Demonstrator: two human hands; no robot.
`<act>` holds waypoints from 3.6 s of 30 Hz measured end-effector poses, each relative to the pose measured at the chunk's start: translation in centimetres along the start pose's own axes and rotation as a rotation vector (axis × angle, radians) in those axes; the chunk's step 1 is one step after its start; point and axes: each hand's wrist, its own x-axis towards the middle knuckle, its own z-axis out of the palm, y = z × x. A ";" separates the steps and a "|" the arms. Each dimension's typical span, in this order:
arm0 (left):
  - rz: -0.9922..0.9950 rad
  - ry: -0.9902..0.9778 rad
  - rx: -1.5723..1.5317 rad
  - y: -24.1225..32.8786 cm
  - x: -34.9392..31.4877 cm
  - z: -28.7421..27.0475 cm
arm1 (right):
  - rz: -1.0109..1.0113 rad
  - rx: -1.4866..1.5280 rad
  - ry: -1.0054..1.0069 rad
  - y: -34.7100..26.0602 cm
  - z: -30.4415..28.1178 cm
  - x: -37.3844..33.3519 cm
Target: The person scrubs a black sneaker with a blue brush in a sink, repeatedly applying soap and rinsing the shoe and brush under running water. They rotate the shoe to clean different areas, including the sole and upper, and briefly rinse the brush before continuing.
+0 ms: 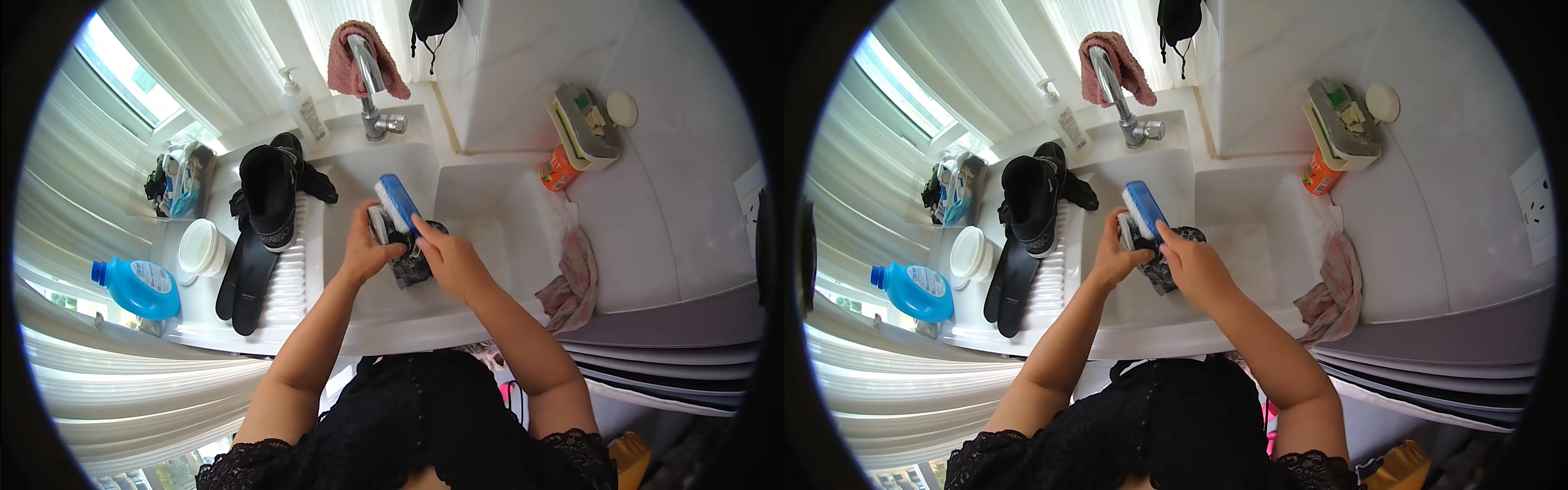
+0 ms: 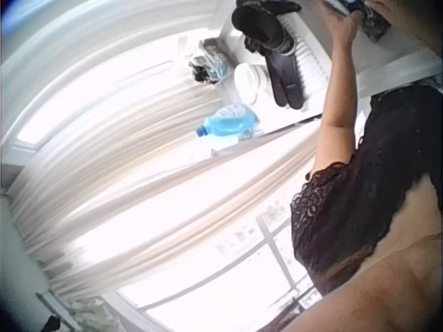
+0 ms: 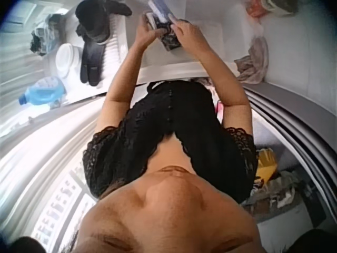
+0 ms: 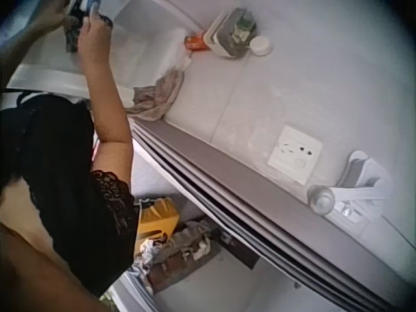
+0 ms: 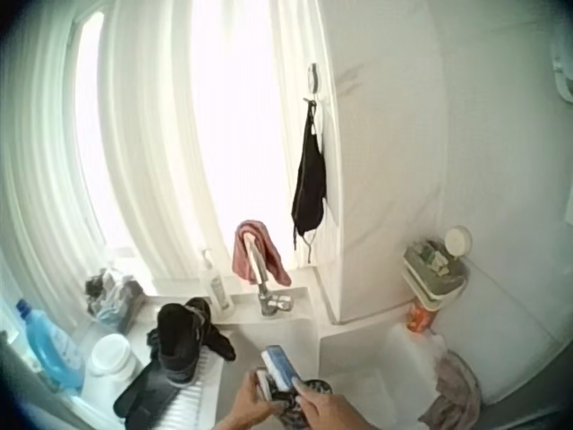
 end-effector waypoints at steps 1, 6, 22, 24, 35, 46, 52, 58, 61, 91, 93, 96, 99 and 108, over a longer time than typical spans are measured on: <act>0.025 0.004 0.023 0.0 -0.1 0.0 | 0.020 0.085 -0.013 0.3 0.3 0.6; -0.364 0.034 -0.229 3.0 -1.4 -3.6 | -0.046 0.235 -0.082 3.2 3.6 -1.7; -0.269 0.058 -0.263 1.6 -3.7 -4.1 | 0.095 0.300 -0.175 0.4 5.8 0.8; -0.255 0.029 -0.290 1.4 -3.9 -4.6 | 0.141 0.324 -0.208 0.2 5.6 2.0; -0.305 0.153 -0.448 2.7 -2.5 -5.5 | -0.163 0.023 -0.100 1.4 5.2 -1.3; -0.079 -0.042 -0.374 0.5 2.3 -3.1 | -0.046 -0.031 0.106 5.2 2.6 0.5; -0.054 0.092 -0.380 -3.1 5.6 -2.3 | -0.050 -0.061 0.109 5.9 5.0 0.0; -0.147 0.241 -0.323 -8.4 9.1 -2.4 | 0.003 -0.083 0.029 7.6 6.2 2.2; -0.228 0.220 -0.149 -11.9 9.6 -1.4 | 0.043 -0.129 0.031 7.6 6.4 2.6; -1.214 0.707 -0.991 -10.8 -0.2 7.8 | 0.260 -0.701 -0.500 10.6 10.6 8.4; -1.147 0.649 -1.036 -11.4 -0.2 7.7 | 0.364 -0.647 -0.389 10.3 12.8 8.9; -1.117 0.614 -1.293 -12.7 0.1 7.1 | 0.417 -0.596 -0.381 9.6 13.4 8.5; -1.170 0.747 -1.348 -10.6 0.3 6.9 | 0.289 -0.667 -0.482 8.4 11.8 7.4; -1.243 0.647 -1.280 -14.1 1.3 7.3 | 0.253 -0.521 -0.184 10.2 14.4 8.2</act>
